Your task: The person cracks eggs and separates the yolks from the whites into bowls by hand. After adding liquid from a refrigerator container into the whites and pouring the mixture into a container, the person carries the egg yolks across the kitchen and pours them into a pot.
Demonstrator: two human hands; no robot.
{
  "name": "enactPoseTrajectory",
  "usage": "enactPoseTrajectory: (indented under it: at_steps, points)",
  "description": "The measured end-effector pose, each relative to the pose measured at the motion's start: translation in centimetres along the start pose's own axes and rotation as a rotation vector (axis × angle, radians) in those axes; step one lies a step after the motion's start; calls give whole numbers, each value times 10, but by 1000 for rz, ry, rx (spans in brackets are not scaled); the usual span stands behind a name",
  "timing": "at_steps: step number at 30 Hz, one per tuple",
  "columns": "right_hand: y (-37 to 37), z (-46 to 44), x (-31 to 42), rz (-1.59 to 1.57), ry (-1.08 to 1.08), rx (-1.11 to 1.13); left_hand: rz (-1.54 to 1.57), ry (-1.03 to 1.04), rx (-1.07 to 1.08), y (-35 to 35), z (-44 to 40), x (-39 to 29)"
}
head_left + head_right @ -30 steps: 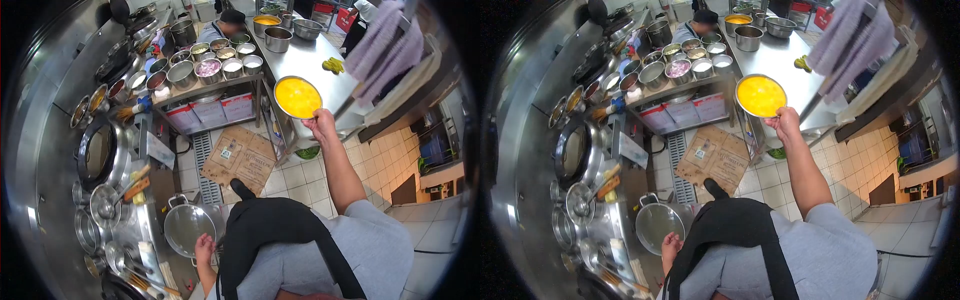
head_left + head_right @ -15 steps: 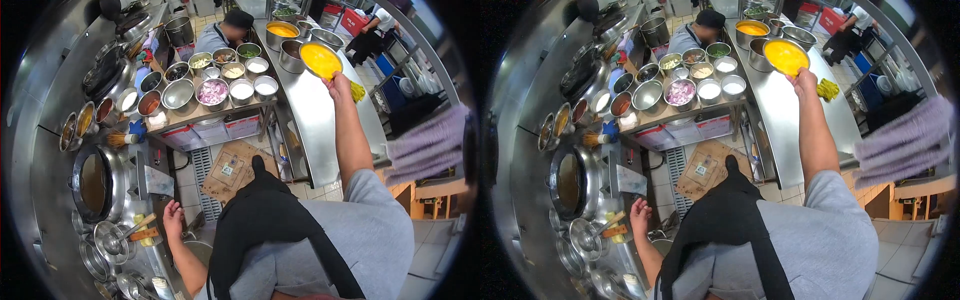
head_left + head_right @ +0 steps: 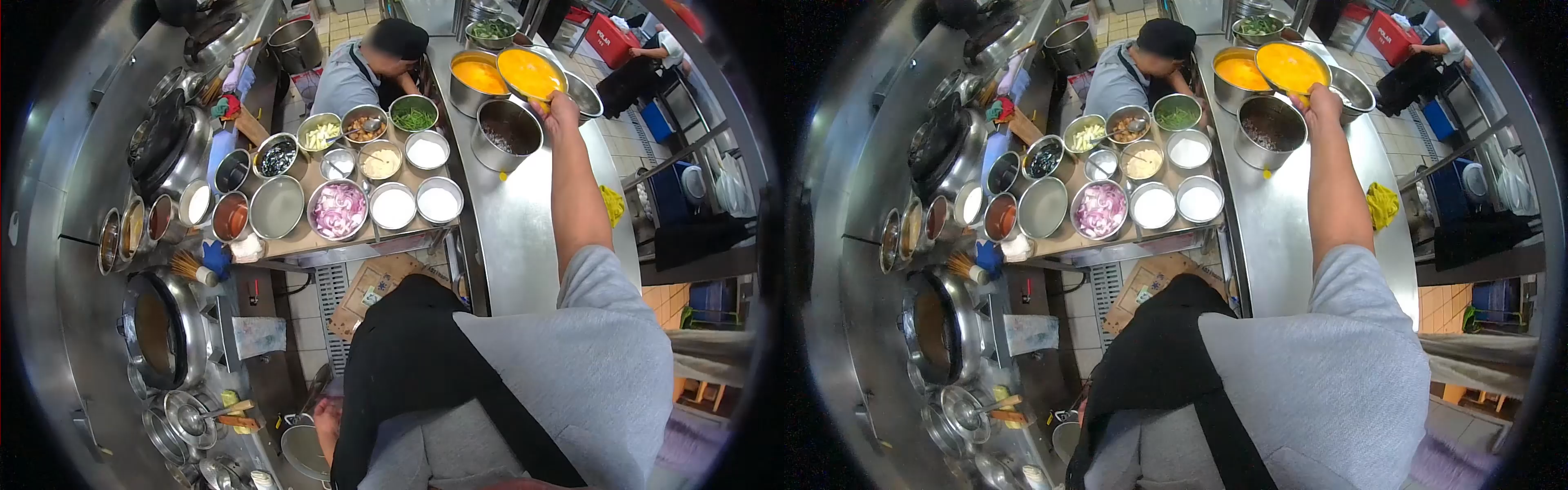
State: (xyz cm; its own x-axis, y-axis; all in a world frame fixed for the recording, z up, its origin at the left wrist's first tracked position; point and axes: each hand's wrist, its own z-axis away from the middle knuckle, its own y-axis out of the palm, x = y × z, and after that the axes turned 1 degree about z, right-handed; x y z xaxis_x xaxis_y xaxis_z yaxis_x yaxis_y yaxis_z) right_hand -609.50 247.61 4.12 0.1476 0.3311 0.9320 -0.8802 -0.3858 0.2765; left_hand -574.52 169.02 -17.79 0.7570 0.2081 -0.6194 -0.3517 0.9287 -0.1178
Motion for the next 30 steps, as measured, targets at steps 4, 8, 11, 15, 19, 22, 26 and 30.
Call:
enactPoseTrajectory:
  at_steps: [4,8,11,15,19,22,26,30]
  points:
    - [20,-36,-5,22,18,7,-521,64,294,-80,-68,98]
    - [35,-56,-9,66,22,-11,-361,-25,71,-70,-54,96]
    - [41,-59,-9,104,40,-13,-185,-54,-17,-63,-52,82]
    - [46,-71,-16,152,8,2,-34,-69,-67,-51,-59,64]
    - [48,-73,-16,224,-39,24,-79,-81,-113,-13,-30,16]
    - [48,-74,-13,217,-48,16,-94,-127,-106,7,-12,-4]
    - [49,-69,-7,239,-75,9,-51,-111,-157,3,-17,10]
    - [48,-73,-6,221,-106,28,-90,-86,-122,-23,-34,46]
